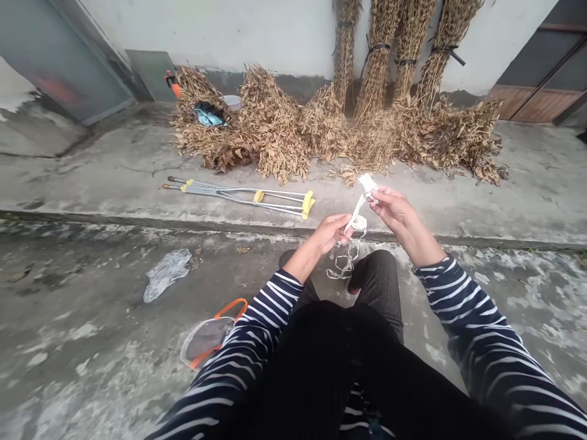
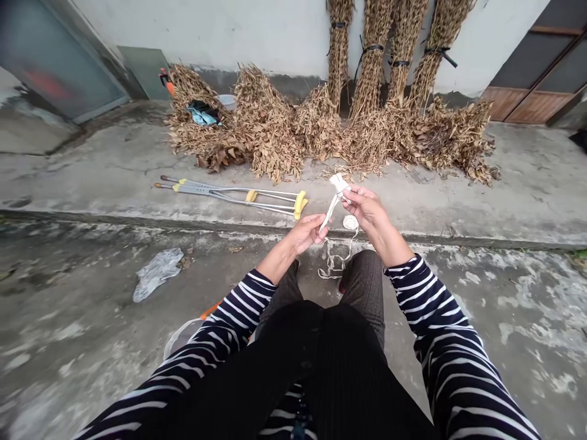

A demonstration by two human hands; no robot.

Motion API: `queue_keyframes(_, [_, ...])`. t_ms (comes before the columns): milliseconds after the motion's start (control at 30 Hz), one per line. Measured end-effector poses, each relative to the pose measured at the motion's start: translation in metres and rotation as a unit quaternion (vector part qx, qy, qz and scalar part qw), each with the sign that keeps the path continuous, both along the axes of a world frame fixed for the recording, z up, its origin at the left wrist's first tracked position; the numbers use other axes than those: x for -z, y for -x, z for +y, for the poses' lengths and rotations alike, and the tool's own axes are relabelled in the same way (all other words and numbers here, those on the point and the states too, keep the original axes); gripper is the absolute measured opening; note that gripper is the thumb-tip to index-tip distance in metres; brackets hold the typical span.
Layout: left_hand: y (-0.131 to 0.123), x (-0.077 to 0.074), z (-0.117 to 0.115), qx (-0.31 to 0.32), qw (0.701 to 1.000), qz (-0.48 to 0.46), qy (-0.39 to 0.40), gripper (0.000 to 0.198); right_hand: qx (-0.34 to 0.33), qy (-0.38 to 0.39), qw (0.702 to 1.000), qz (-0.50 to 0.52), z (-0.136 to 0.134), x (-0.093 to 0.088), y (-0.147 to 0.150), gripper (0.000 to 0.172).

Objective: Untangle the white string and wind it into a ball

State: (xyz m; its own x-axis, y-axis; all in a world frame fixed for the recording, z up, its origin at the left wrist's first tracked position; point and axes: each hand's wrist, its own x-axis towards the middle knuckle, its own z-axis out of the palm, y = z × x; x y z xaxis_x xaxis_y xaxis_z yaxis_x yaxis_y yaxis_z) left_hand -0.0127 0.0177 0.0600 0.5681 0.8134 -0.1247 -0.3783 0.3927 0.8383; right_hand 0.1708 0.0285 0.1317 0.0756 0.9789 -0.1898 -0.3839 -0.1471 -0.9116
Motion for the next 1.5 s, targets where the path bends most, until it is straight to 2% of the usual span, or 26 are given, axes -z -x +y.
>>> queue_keyframes(167, [0.002, 0.006, 0.000, 0.024, 0.998, -0.056, -0.013, 0.051, -0.044, -0.063, 0.997, -0.013, -0.003, 0.003, -0.003, 0.036])
queue_keyframes(267, [0.004, 0.012, 0.002, 0.028, 0.998, -0.060, -0.014, 0.044, -0.057, -0.084, 0.994, -0.027, -0.006, 0.003, -0.005, 0.045])
queue_keyframes(500, [0.006, 0.016, -0.001, 0.015, 1.000, -0.016, -0.012, 0.035, -0.043, -0.119, 0.988, -0.089, -0.010, -0.001, -0.007, 0.046])
queue_keyframes(600, [0.000, 0.009, 0.003, -0.076, 0.993, 0.055, -0.069, 0.038, -0.014, -0.151, 0.980, -0.125, -0.010, -0.001, -0.004, 0.043])
queue_keyframes(700, [-0.009, -0.003, 0.010, -0.175, 0.971, 0.089, -0.135, 0.037, 0.006, -0.168, 0.973, -0.161, -0.010, 0.003, 0.001, 0.038])
queue_keyframes(867, [-0.023, -0.019, 0.013, -0.223, 0.951, 0.113, -0.183, 0.026, 0.051, -0.189, 0.953, -0.229, -0.012, 0.009, 0.008, 0.029])
queue_keyframes(1033, [-0.029, -0.016, 0.010, -0.224, 0.948, 0.138, -0.181, 0.019, 0.092, -0.193, 0.929, -0.304, -0.016, 0.014, 0.014, 0.024])
queue_keyframes(1200, [-0.028, -0.009, 0.015, -0.229, 0.935, 0.187, -0.197, 0.013, 0.112, -0.182, 0.932, -0.293, -0.012, 0.023, 0.017, 0.026])
queue_keyframes(1267, [-0.027, -0.010, 0.015, -0.208, 0.942, 0.189, -0.183, 0.011, 0.122, -0.184, 0.933, -0.286, -0.010, 0.026, 0.017, 0.026])
queue_keyframes(1400, [-0.026, -0.013, 0.011, -0.149, 0.975, 0.138, -0.093, 0.011, 0.132, -0.200, 0.931, -0.275, -0.009, 0.029, 0.018, 0.024])
queue_keyframes(1500, [-0.026, -0.013, 0.007, -0.104, 0.987, 0.113, -0.047, 0.009, 0.124, -0.205, 0.929, -0.281, -0.011, 0.029, 0.019, 0.026])
